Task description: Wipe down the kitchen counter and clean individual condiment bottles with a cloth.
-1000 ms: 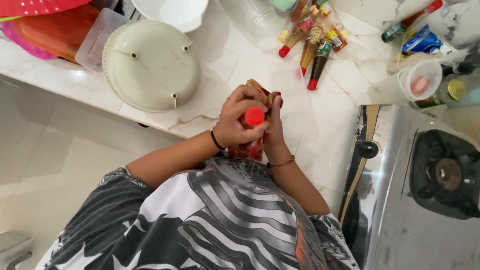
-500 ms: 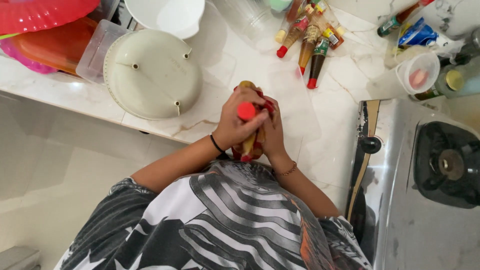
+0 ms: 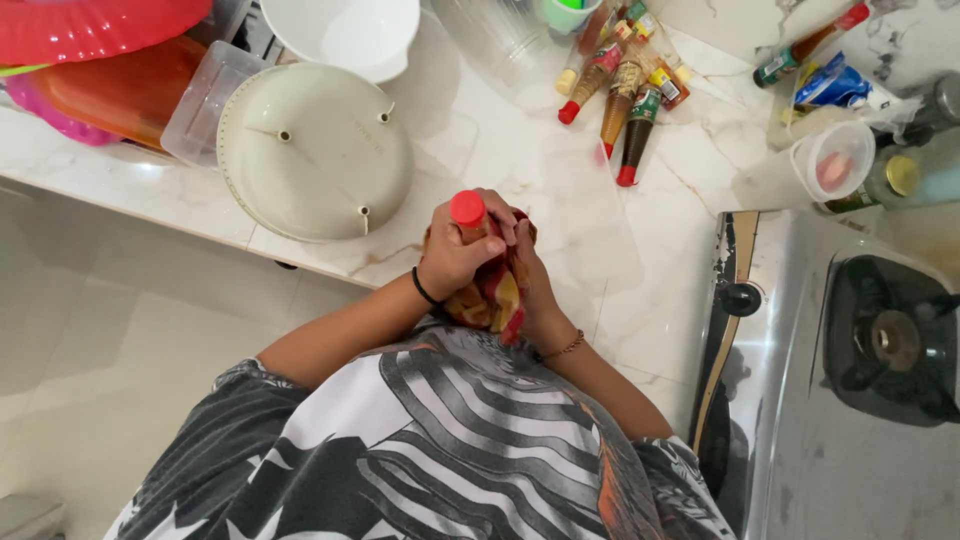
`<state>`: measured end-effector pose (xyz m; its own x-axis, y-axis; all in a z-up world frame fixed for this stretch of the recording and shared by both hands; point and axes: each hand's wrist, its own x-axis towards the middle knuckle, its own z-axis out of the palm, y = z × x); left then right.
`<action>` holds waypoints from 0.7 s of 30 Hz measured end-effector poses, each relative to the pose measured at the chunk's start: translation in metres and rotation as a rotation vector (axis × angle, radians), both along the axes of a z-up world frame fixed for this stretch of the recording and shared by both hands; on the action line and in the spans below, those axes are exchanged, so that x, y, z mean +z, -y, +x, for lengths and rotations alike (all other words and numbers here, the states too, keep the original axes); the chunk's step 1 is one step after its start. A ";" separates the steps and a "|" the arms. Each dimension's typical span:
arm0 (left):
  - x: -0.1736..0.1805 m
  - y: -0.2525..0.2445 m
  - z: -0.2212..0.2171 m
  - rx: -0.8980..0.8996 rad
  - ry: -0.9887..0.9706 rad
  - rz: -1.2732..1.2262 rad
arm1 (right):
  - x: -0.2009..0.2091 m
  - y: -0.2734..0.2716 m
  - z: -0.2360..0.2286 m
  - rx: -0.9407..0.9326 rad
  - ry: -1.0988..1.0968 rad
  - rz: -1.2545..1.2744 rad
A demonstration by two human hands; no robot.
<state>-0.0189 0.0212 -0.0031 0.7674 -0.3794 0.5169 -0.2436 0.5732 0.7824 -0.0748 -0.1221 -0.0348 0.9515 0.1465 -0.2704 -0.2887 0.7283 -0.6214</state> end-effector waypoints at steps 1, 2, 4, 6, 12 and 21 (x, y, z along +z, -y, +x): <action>-0.006 0.003 0.002 0.007 0.002 -0.002 | -0.001 0.000 -0.003 0.007 0.002 -0.002; -0.013 0.006 0.003 0.012 -0.094 -0.063 | -0.003 -0.001 -0.006 -0.042 0.104 -0.201; -0.009 0.009 0.003 0.019 -0.191 -0.125 | 0.001 -0.004 -0.015 -0.091 0.206 -0.400; 0.011 0.009 0.003 0.144 -0.212 -0.200 | 0.013 -0.009 -0.025 -0.224 0.535 -0.889; 0.010 0.011 0.009 0.348 -0.259 -0.123 | 0.018 -0.009 -0.027 -0.268 0.733 -0.981; 0.027 0.006 0.006 0.196 -0.379 -0.260 | 0.024 0.004 -0.012 -0.098 0.185 -0.261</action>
